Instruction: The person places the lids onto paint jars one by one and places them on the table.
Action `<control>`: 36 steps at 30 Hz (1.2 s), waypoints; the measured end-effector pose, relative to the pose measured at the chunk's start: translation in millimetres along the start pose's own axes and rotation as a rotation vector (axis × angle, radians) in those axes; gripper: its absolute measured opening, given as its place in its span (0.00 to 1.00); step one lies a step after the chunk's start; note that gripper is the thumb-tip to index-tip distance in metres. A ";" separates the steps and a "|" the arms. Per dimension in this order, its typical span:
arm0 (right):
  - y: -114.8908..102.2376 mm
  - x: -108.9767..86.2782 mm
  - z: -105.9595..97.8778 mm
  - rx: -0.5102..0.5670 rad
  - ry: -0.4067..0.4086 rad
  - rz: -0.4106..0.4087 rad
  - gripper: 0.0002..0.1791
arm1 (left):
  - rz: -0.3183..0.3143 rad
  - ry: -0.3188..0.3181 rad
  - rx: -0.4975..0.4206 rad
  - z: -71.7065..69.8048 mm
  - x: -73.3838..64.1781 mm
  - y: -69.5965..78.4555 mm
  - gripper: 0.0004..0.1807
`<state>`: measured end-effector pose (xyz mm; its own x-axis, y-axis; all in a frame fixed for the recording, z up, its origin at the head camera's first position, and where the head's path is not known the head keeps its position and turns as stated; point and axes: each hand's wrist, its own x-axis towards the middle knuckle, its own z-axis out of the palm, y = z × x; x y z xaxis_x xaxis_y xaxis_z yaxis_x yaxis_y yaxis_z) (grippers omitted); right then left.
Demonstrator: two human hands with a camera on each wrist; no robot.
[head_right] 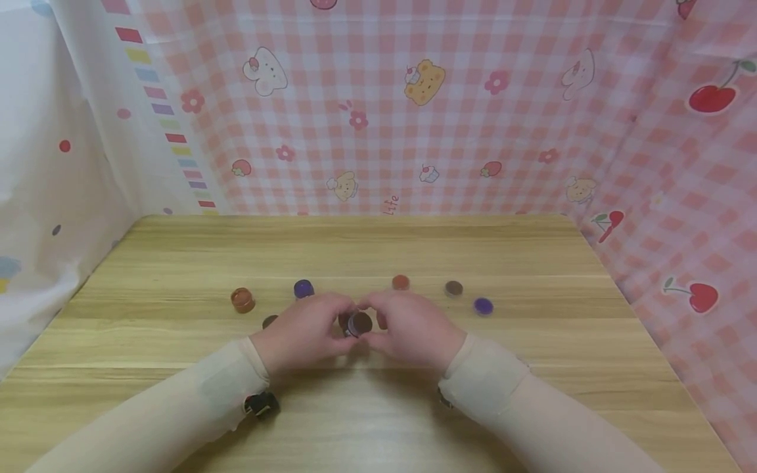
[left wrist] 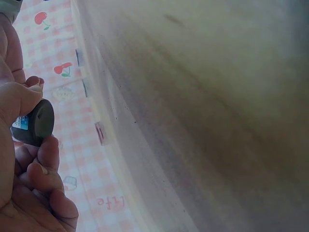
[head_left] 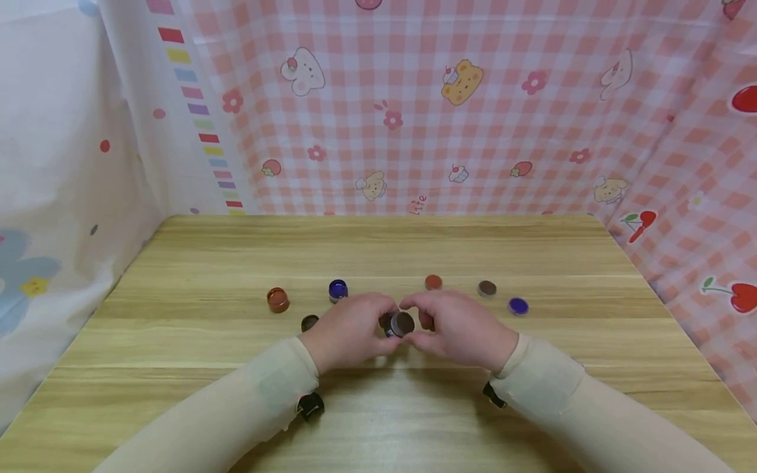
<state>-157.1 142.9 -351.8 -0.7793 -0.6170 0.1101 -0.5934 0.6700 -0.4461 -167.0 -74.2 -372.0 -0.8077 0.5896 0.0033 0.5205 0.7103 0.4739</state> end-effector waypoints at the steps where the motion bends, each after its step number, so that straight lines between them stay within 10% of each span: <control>1: 0.1 -0.1 0.1 -0.001 0.002 -0.006 0.20 | -0.001 0.001 0.000 -0.1 -0.1 0.2 0.10; 36: -1.0 -2.3 -0.3 0.008 0.017 0.002 0.19 | -0.007 -0.002 -0.009 -0.5 -0.2 1.0 0.10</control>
<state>-154.8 143.8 -351.3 -0.7840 -0.6082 0.1244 -0.5901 0.6681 -0.4532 -166.5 -73.8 -371.1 -0.8104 0.5859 -0.0019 0.5128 0.7109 0.4813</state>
